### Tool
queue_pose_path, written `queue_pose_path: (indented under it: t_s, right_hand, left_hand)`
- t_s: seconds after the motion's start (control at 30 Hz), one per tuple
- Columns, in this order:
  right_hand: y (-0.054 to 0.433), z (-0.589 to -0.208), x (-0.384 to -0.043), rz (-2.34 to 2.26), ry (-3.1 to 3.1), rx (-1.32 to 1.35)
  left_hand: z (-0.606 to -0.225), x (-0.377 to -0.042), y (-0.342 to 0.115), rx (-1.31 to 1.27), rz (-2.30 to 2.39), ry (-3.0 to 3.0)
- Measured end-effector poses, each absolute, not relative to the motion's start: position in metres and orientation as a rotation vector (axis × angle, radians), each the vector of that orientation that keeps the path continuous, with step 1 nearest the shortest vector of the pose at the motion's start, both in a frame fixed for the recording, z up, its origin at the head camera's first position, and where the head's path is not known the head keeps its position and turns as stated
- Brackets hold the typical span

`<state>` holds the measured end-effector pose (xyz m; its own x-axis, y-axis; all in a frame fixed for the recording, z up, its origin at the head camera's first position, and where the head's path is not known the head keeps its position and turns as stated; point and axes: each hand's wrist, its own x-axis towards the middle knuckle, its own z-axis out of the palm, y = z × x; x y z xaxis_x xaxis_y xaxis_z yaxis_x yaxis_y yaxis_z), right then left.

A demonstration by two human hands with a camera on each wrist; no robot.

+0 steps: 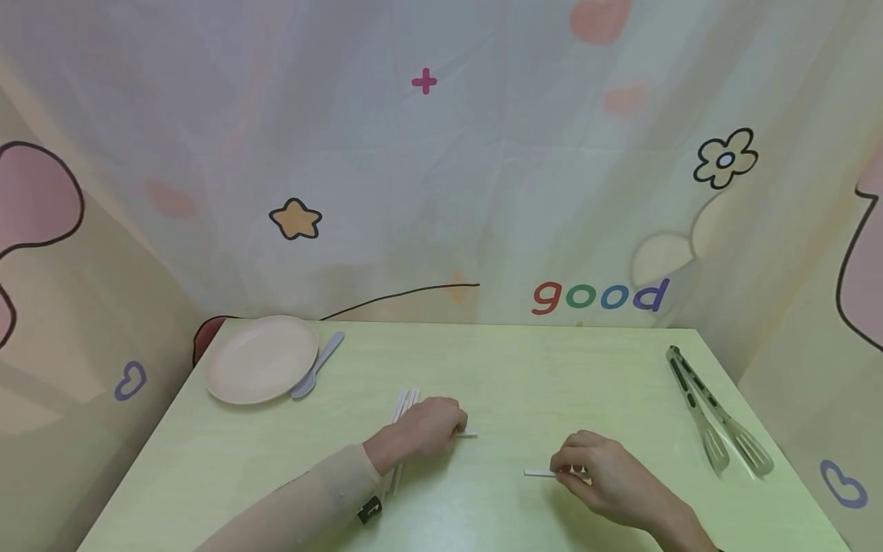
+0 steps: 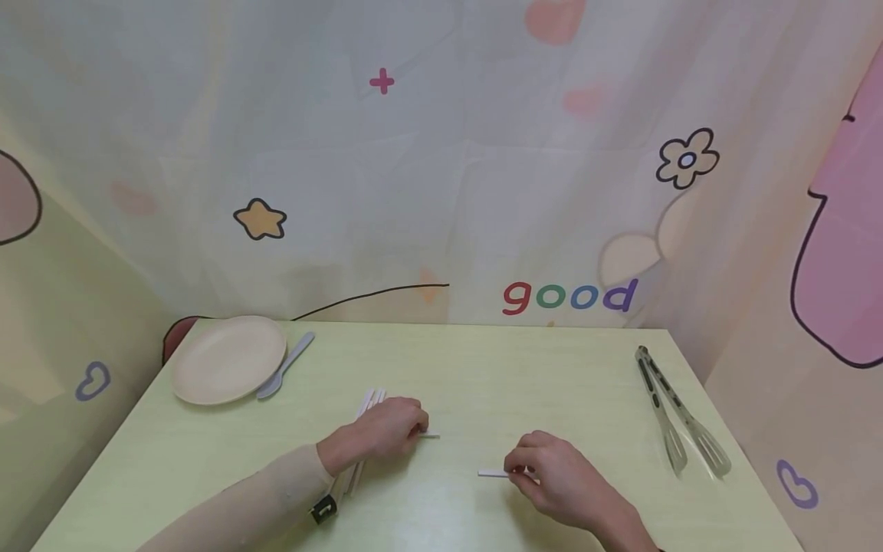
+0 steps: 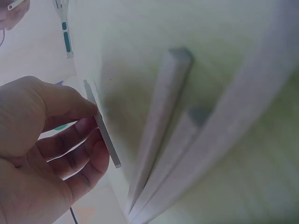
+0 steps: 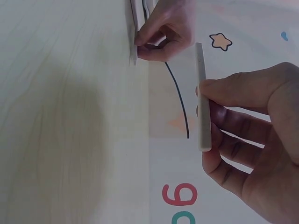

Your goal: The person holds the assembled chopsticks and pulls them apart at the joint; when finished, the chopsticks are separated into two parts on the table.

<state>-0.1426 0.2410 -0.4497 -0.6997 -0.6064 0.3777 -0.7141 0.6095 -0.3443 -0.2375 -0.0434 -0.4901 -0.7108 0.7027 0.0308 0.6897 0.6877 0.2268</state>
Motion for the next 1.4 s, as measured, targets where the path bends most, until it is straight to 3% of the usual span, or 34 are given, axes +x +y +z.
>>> queue_pose_path:
  t_s: [0.87, 1.4]
  right_hand:
    - [0.2402, -0.4480, -0.1399, 0.712, -2.637, 1.104]
    - [0.2395, -0.4532, -0.1402, 0.713, -2.591, 1.135]
  left_hand:
    - [-0.4924, -0.2370, -0.0435, 1.247, 0.321, 2.819]
    - [-0.4936, -0.2361, -0.0419, 1.152, 0.304, 2.827]
